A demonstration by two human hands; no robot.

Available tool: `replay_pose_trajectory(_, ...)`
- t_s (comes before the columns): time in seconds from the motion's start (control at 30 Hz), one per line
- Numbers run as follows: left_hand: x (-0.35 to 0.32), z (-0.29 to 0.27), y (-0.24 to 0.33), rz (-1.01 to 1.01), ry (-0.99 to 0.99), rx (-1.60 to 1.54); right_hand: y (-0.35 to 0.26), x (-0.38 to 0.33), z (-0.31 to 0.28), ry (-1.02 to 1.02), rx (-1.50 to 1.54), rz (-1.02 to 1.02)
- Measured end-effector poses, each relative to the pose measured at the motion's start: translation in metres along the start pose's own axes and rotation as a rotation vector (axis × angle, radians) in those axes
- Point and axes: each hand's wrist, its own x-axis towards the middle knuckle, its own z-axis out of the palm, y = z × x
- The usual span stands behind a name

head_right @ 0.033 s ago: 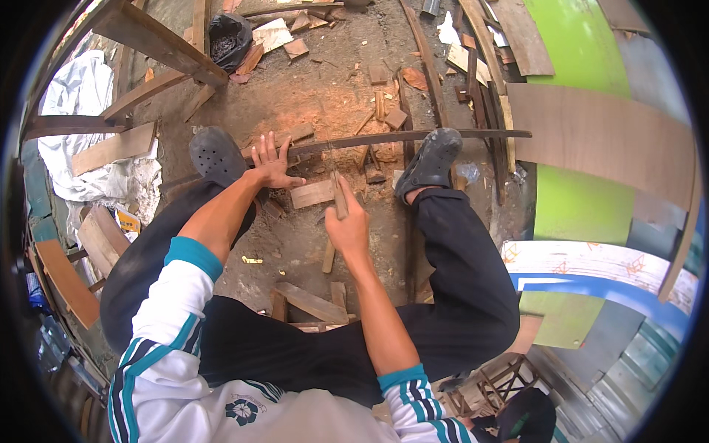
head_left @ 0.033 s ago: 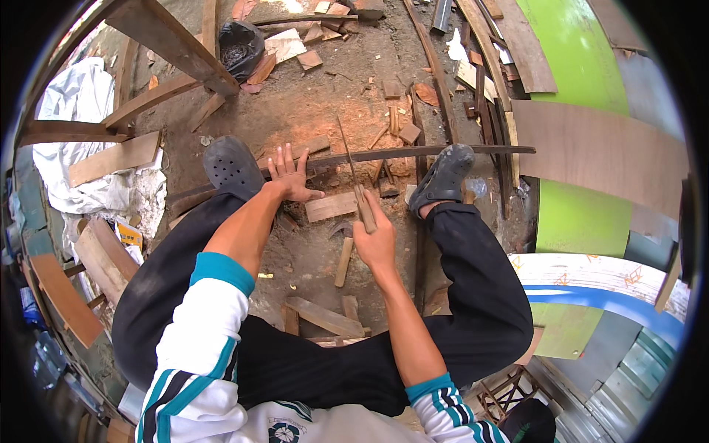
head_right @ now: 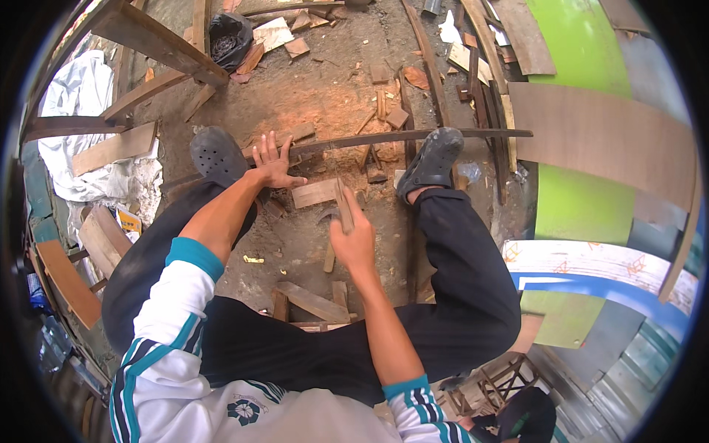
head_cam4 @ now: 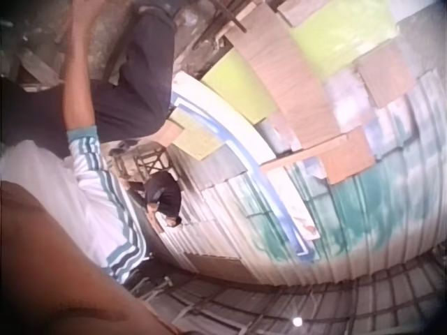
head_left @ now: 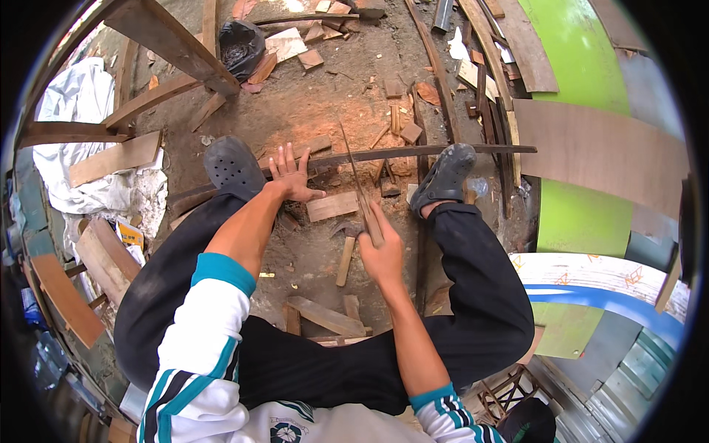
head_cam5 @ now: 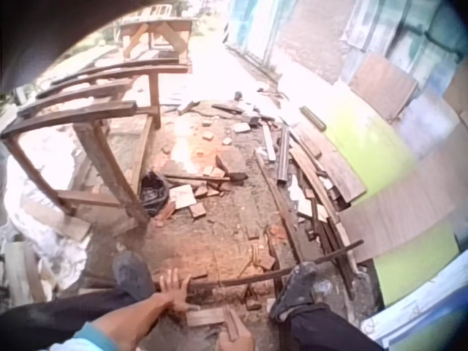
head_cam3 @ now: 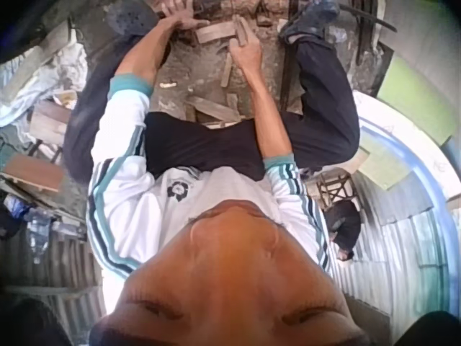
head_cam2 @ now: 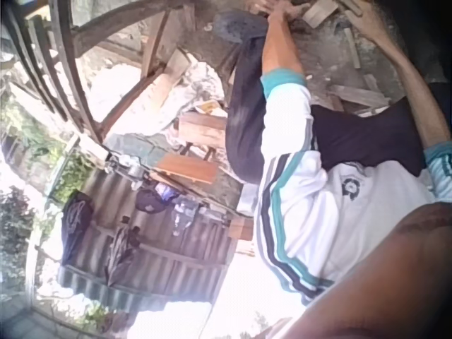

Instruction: The person fits a curved wooden slat onto a wooden frame, then uses a hammer to strike the slat while seated on the ground. The person repeatedly adjusts and hammers the slat to secure it.

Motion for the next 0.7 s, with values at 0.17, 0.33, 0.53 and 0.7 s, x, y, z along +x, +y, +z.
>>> replay_pose_trajectory(0.17, -0.003, -0.009, 0.011, 0.015, -0.016, -0.008, 0.001, -0.077, -0.037, 0.067, -0.046, -0.119)
replay_pose_trajectory(0.33, 0.002, -0.014, 0.009, 0.003, -0.026, 0.003, 0.012, 0.029, 0.007, 0.017, 0.072, 0.094)
replay_pose_trajectory(0.53, 0.001, -0.017, 0.011, 0.016, -0.016, 0.019, 0.004, -0.07, -0.034, 0.035, -0.027, -0.118)
replay_pose_trajectory(0.7, 0.003, -0.019, 0.018, -0.018, -0.02, 0.035, 0.009, 0.029, 0.001, 0.016, 0.054, 0.108)
